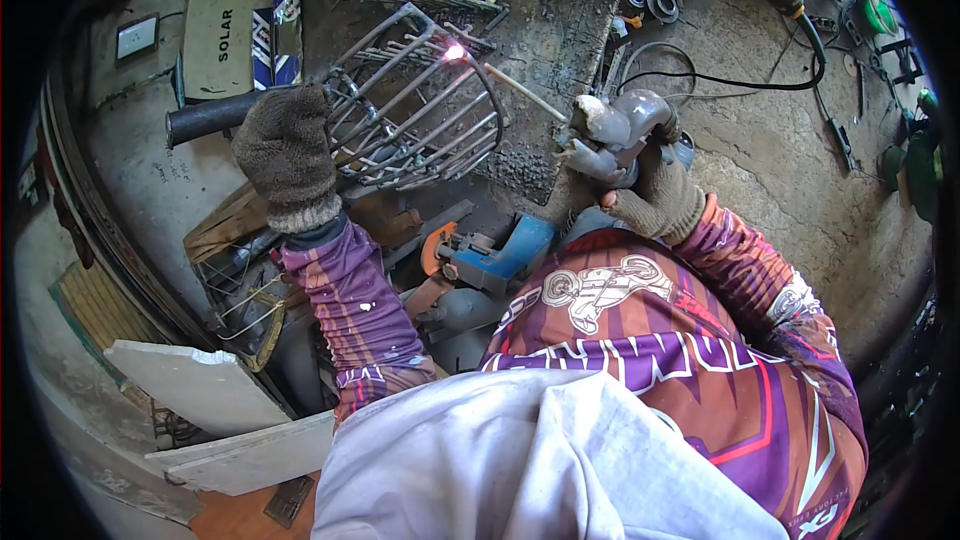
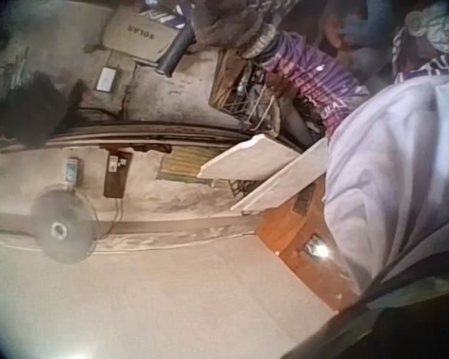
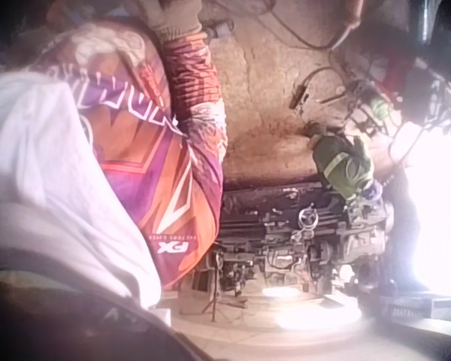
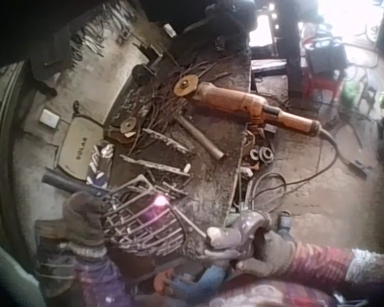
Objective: The person welds a curved metal frame using a welding rod and a hand-held electrode holder, turning the object over to reach different sections before adjusting the settings on a welding machine.
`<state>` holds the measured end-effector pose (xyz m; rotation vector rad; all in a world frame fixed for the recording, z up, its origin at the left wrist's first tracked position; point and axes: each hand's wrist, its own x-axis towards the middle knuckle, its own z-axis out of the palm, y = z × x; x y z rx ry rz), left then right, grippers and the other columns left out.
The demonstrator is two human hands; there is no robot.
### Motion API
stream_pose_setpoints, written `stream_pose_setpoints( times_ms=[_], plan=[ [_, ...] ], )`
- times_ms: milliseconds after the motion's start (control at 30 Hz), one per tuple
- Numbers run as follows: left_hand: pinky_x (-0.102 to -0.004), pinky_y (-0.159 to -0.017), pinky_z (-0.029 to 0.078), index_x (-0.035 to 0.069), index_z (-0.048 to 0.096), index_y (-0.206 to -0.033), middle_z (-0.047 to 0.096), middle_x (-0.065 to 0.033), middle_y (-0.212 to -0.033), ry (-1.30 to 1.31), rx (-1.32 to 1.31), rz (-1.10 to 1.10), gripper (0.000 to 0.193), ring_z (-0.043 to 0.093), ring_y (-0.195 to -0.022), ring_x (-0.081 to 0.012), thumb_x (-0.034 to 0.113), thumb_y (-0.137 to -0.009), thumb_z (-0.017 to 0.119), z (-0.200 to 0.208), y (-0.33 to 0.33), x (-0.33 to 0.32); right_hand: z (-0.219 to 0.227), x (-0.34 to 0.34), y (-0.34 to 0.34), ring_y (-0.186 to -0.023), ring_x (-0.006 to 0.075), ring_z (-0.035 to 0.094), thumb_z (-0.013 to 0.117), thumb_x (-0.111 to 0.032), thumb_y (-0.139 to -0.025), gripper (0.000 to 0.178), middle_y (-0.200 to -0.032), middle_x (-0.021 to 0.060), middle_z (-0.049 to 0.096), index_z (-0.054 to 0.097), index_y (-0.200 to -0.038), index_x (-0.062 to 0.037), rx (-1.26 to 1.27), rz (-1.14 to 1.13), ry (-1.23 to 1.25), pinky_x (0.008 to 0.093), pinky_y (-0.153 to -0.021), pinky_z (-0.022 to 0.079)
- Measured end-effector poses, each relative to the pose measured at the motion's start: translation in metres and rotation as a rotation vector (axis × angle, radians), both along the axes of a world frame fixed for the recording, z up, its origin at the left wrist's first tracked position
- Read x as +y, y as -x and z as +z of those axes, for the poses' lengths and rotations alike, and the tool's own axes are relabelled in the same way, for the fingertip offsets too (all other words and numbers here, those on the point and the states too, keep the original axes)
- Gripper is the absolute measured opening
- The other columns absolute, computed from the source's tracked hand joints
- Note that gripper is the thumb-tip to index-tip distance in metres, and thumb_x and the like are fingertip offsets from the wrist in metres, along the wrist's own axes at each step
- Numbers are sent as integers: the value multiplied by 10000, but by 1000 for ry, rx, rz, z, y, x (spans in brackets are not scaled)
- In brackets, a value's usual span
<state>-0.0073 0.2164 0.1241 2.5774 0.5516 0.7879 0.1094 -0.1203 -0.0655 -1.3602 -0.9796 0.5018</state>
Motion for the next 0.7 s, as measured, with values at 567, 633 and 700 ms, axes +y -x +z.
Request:
stream_pose_setpoints(
  times_ms=[567, 633, 700],
  plan=[
    [-371, -601, 490, 12, 722, -742, 652, -107, -635, -186, 77, -65, 292, 636, -588, -247, 278, -817, 817, 18, -16, -53, -3, -24, 10, -1159, 284, 486, 743, -445, -822, 855, -1265, 155, 503, 364, -1424, 28, 370, 59, 102, 404, -1007, 384],
    [-373, -597, 491, 11, 722, -744, 651, -103, -631, -224, 103, -58, 291, 630, -580, -254, 277, -817, 815, 19, -18, -59, -3, -28, 9, -1032, 260, 519, 720, -492, -832, 845, -1159, 117, 552, 395, -1417, 23, 336, 23, 89, 405, -923, 415],
    [-373, -596, 490, 13, 723, -743, 651, -102, -630, -235, 85, -68, 286, 628, -579, -253, 273, -815, 816, 18, -17, -56, -1, -28, 5, -1085, 278, 527, 714, -496, -832, 853, -1212, 130, 552, 387, -1427, 19, 144, 6, 135, 404, -971, 407]
  ],
)
